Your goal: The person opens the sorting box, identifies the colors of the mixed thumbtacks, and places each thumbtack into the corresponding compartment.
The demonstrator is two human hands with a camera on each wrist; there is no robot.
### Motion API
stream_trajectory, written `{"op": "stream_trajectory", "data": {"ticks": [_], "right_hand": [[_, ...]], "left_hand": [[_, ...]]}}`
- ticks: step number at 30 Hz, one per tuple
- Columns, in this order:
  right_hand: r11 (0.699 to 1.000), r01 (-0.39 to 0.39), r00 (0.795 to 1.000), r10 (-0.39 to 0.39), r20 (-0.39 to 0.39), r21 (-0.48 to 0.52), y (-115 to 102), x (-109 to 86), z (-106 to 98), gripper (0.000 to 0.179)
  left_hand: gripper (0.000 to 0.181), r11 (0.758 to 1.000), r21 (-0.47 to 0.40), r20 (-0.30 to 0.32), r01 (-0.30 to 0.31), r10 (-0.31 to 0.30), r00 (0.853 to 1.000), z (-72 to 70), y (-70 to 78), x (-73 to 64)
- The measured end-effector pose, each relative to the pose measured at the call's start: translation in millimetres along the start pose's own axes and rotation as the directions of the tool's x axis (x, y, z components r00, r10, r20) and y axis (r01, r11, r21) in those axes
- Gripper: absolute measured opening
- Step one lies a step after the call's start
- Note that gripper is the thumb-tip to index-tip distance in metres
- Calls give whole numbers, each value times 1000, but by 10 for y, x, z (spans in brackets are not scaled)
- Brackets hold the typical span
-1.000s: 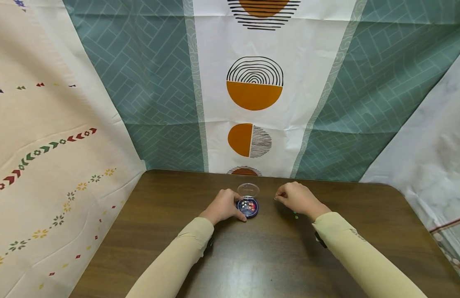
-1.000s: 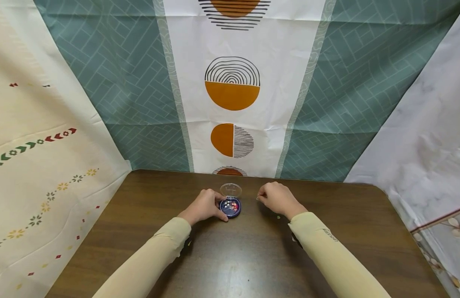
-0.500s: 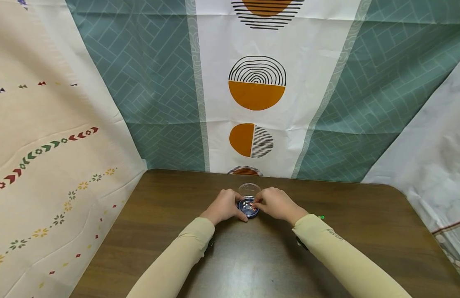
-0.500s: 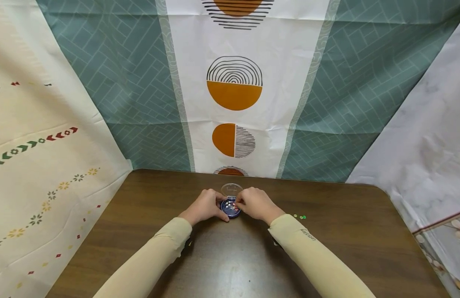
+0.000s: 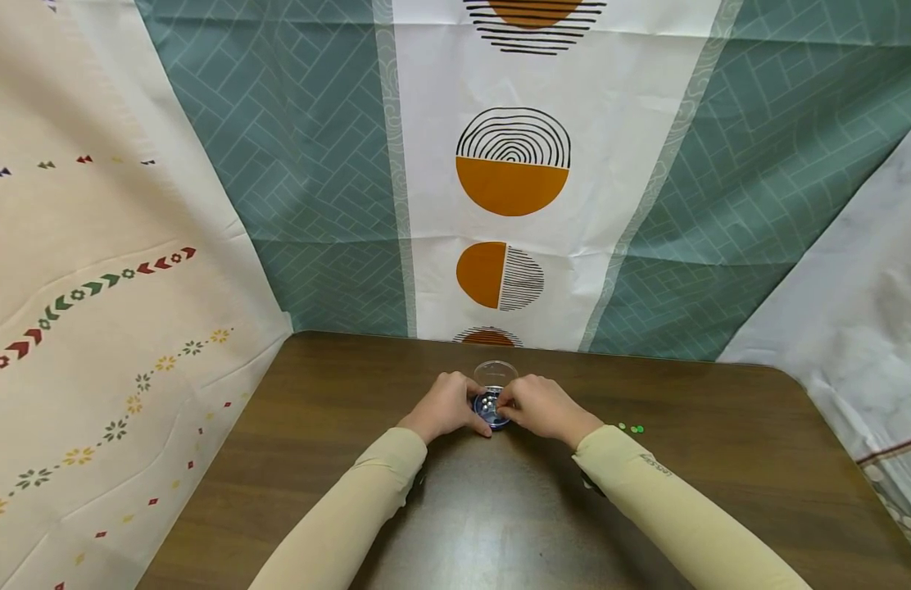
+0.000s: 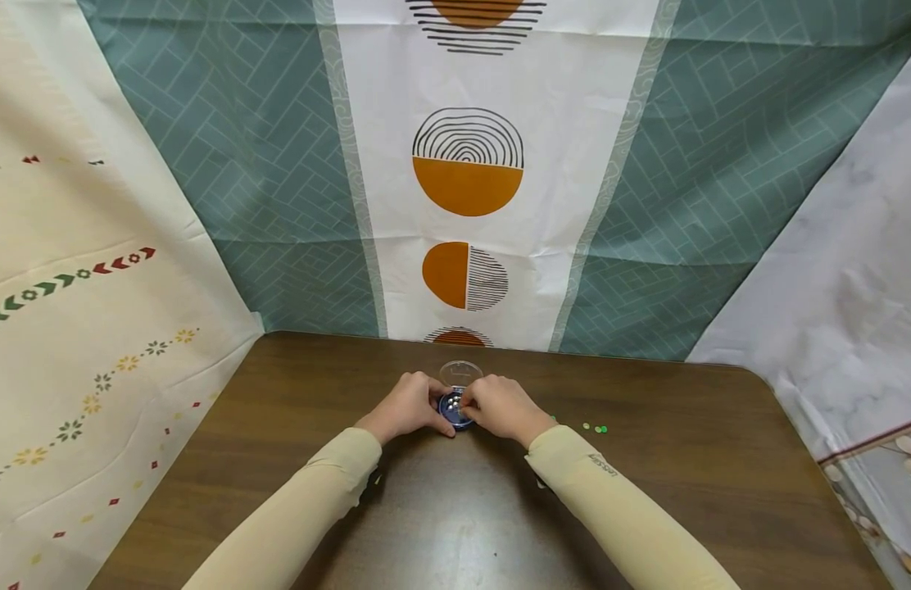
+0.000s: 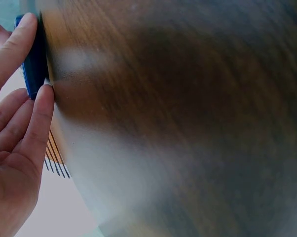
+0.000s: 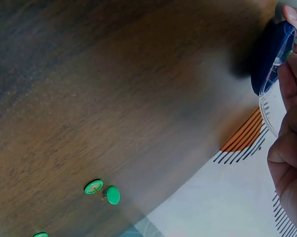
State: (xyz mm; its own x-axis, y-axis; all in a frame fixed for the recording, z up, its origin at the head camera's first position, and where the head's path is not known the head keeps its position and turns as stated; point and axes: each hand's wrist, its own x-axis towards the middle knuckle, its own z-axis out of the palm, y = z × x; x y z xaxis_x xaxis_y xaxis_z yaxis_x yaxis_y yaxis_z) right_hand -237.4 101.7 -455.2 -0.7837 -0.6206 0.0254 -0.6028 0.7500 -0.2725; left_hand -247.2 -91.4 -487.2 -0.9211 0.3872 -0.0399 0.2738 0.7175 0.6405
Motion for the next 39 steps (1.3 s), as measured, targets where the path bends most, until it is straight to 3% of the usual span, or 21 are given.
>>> {"op": "stream_trajectory", "data": {"ticks": [23,39], "right_hand": [[1000,2,1000,-2,-3,12,45,-35,-29,11],[991,-132,991,132,-38,-12,571,-340,-433,10]], "left_hand": [[71,1000,-7,2,0,0,1000,9,-17,4],[74,1000,-19,4,24,-24,1000,16,-6,-23]]}}
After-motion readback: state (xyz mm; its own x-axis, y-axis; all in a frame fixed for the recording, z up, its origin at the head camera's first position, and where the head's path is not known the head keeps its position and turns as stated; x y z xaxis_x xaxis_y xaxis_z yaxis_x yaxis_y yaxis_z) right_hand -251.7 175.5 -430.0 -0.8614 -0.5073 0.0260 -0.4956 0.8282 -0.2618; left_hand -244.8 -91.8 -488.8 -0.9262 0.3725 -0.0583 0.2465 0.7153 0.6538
